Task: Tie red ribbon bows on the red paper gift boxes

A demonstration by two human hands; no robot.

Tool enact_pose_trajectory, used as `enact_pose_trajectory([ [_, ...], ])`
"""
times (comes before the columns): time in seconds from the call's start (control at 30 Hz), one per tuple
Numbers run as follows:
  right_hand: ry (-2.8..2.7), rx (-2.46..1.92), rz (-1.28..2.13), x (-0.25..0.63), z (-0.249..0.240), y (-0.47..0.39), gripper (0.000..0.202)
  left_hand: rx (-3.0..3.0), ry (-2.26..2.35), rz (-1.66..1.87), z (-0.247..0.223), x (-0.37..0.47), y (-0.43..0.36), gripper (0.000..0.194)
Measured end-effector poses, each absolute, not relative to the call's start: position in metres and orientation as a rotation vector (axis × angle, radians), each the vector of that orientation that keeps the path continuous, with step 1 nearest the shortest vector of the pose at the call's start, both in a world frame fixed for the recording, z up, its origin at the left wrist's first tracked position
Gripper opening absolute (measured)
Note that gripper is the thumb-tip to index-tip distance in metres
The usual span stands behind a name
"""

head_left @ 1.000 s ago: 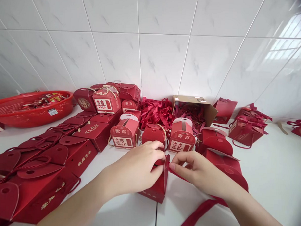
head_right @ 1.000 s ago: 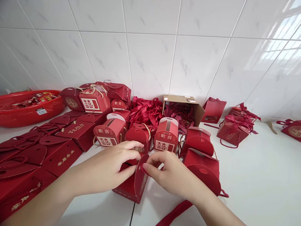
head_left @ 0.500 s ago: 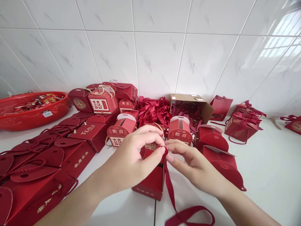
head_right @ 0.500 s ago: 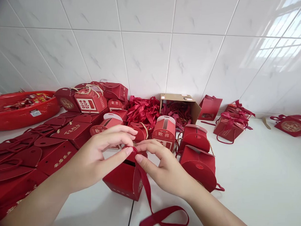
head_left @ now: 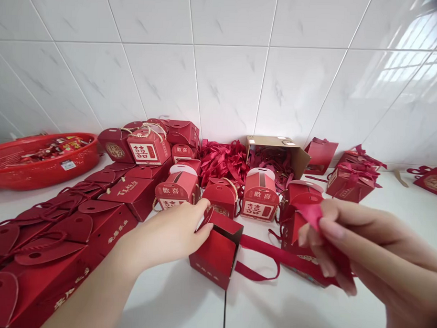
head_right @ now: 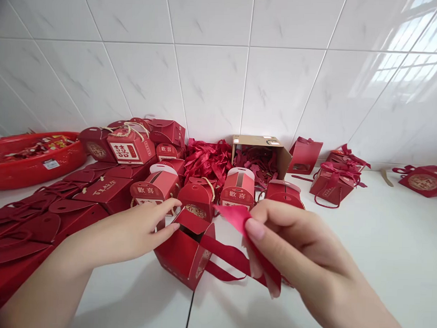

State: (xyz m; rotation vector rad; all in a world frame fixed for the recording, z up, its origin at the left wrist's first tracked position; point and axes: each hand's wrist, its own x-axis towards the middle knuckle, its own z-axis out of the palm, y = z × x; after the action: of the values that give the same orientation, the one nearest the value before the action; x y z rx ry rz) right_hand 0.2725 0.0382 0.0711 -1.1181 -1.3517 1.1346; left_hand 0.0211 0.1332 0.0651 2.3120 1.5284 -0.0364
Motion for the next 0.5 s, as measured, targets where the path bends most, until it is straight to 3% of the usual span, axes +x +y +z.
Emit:
enact_pose_trajectory([
  [0.13,-1.565,-1.109,1.458,0.265,0.06,0.06,0.035,2.397,1.55,-0.083,0.066,0.033,0.13,0.029],
  [0.5,-1.532,-1.069,1.478,0.236,0.022,0.092,0.033,2.369,1.375,-0.163,0.067,0.04,0.129,0.022],
])
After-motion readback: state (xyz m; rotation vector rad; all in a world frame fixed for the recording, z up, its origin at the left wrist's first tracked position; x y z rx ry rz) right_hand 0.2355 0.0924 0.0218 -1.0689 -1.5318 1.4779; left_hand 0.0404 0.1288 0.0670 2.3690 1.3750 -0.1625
